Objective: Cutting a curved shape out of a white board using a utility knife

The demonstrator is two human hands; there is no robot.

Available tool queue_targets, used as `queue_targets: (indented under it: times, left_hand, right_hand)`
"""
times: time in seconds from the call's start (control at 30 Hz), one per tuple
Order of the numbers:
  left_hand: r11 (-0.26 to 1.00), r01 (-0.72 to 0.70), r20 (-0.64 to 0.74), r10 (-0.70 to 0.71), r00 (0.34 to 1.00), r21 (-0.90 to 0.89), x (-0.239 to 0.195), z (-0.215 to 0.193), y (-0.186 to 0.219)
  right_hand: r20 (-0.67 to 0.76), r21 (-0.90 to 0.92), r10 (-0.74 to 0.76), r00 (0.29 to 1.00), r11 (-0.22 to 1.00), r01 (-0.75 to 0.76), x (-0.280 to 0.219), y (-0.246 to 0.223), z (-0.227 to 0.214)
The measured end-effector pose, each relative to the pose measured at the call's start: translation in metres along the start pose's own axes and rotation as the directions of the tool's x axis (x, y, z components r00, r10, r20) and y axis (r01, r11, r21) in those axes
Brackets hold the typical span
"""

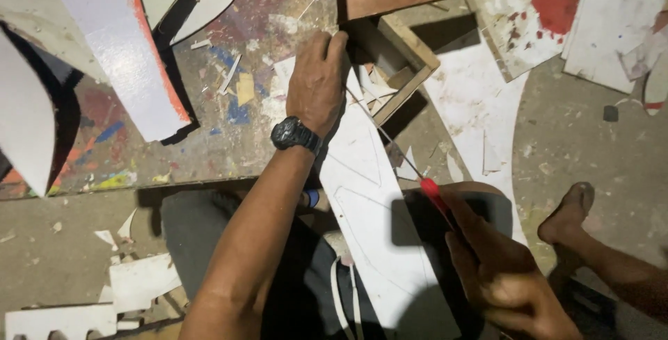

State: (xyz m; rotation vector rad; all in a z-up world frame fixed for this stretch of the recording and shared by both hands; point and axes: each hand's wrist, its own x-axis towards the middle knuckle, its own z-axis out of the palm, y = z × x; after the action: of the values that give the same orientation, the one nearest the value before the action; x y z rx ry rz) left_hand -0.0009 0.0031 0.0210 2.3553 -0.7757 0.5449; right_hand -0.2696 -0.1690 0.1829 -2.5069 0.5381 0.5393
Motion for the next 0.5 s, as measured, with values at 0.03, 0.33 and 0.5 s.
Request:
queue_targets:
  times: [0.03,0.33,0.5]
  left_hand:
    - [1.000,-0.003,-0.005,0.003,1.000,-0.001,0.001,-0.001,0.002]
    - [0.999,0.046,0.068,-0.046,0.997,-0.010,-0.011,-0.004,0.007]
    - [0.996,0.073,0.074,-0.069,0.995,-0.054,0.000,-0.003,0.006]
  right_hand:
    - [-0.006,-0.002,-0.001,1.000,1.000,0.001,0.004,0.000,-0.003]
    - [-0.215,0.048,-0.410,0.887,0.902,0.428,0.036,0.029,0.049]
    - [-0.214,-0.008,-0.528,0.822,0.842,0.539,0.033,0.013,0.031]
